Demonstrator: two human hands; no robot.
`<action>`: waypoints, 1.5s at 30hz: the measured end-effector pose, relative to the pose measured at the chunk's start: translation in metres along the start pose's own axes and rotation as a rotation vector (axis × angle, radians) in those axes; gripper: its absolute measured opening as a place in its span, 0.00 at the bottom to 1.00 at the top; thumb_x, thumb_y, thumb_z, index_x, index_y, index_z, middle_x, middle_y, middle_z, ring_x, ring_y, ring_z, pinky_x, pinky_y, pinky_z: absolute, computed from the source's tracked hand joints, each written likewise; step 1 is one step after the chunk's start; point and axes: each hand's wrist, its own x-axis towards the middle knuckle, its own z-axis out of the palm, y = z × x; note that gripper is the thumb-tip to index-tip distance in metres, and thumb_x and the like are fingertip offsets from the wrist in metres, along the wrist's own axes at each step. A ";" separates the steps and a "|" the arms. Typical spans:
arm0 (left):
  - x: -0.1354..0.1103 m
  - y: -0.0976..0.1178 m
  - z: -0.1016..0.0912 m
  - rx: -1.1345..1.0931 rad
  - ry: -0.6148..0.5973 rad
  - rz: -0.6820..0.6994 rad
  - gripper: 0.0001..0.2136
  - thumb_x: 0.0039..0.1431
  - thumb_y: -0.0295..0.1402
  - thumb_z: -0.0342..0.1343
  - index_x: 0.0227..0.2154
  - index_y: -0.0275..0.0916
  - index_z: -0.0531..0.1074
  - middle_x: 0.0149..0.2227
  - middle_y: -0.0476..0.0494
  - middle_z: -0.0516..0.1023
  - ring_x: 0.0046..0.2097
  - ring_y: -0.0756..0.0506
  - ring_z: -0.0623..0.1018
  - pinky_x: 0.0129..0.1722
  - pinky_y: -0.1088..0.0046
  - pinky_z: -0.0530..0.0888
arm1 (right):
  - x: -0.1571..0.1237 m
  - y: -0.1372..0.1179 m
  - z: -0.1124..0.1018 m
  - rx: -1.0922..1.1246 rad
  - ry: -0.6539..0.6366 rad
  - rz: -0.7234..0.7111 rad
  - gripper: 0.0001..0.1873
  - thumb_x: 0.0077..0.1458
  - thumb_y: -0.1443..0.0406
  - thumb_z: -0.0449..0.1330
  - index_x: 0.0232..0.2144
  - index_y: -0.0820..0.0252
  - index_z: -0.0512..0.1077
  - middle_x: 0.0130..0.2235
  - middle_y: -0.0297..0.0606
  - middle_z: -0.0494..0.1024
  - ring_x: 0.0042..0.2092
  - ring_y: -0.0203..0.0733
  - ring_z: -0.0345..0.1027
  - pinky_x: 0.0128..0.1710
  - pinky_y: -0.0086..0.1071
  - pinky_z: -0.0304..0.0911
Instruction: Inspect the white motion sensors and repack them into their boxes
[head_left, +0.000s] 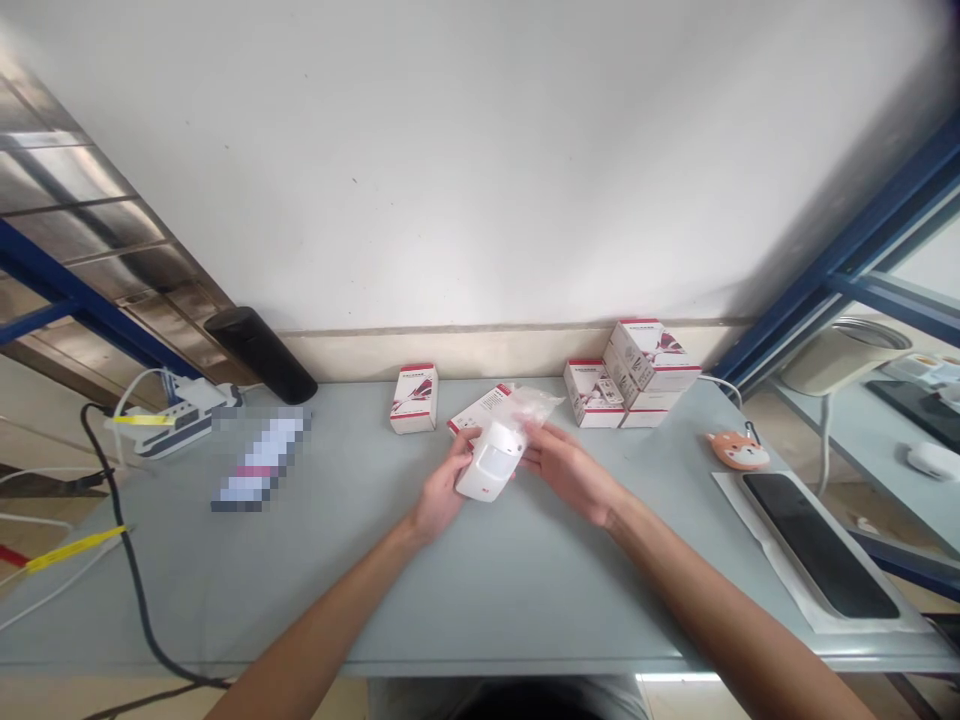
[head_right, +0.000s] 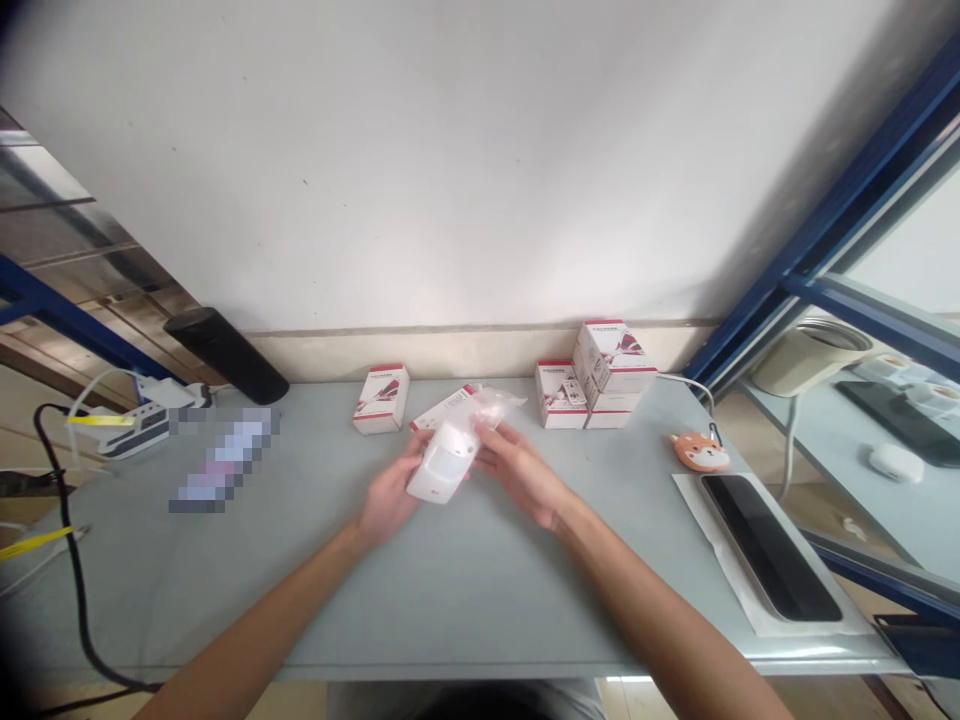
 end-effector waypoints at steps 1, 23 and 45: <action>0.000 0.000 0.000 0.018 0.008 0.011 0.17 0.67 0.39 0.55 0.56 0.44 0.67 0.52 0.43 0.78 0.47 0.38 0.81 0.48 0.63 0.71 | 0.000 0.001 0.000 -0.007 -0.018 -0.008 0.22 0.63 0.50 0.68 0.56 0.49 0.78 0.57 0.38 0.82 0.56 0.49 0.76 0.60 0.43 0.66; 0.005 -0.013 -0.008 0.101 0.116 0.050 0.18 0.67 0.45 0.55 0.56 0.45 0.71 0.54 0.45 0.77 0.47 0.42 0.76 0.44 0.68 0.71 | -0.005 0.008 0.007 -0.079 -0.098 -0.028 0.32 0.53 0.56 0.76 0.58 0.47 0.76 0.62 0.39 0.78 0.65 0.56 0.67 0.69 0.52 0.55; 0.010 -0.016 0.004 0.427 0.071 0.220 0.22 0.68 0.50 0.61 0.56 0.42 0.74 0.59 0.37 0.79 0.61 0.37 0.77 0.61 0.60 0.73 | 0.002 0.000 -0.014 -0.695 -0.009 -0.351 0.21 0.55 0.59 0.71 0.50 0.56 0.75 0.51 0.43 0.82 0.53 0.55 0.76 0.58 0.50 0.69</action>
